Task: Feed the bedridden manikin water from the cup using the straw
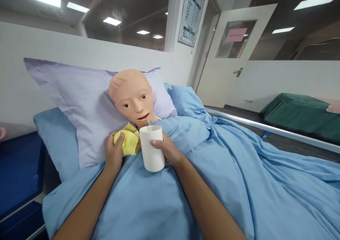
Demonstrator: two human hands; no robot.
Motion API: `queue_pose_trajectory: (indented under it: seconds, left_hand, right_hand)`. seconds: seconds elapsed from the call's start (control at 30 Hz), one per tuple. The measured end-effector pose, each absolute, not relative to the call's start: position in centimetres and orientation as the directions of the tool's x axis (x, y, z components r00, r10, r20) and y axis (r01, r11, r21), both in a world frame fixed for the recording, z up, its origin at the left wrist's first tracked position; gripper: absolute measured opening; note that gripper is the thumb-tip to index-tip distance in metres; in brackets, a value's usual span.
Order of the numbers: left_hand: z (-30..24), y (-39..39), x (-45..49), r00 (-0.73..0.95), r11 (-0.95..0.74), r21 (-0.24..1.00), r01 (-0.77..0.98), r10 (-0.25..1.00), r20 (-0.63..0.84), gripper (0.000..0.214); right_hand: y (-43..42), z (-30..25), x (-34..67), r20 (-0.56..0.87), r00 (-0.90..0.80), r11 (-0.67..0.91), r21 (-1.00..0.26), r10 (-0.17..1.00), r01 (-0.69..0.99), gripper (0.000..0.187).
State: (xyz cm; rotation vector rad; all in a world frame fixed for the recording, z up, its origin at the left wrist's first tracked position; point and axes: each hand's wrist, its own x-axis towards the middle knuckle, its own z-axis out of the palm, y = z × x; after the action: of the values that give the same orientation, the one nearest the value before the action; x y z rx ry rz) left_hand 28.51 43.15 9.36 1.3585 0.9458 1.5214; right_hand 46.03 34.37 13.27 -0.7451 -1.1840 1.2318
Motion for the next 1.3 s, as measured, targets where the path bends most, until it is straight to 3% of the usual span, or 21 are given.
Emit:
queue_pose_trajectory:
  seconds: [0.53,1.3]
  left_hand:
    - [8.88,43.55,28.62,-0.024,-0.333,0.923,-0.194,0.942,0.335,0.034]
    - [8.91,43.60,28.70,-0.049,-0.343,0.923,-0.173,0.939,0.340,0.035]
  right_hand:
    - [34.49,13.25,46.06,0.259,-0.099,0.218,-0.926,0.961,-0.308,0.055]
    - [34.45,13.09,46.24,0.266,-0.100,0.223,-0.923,0.959,-0.314,0.056]
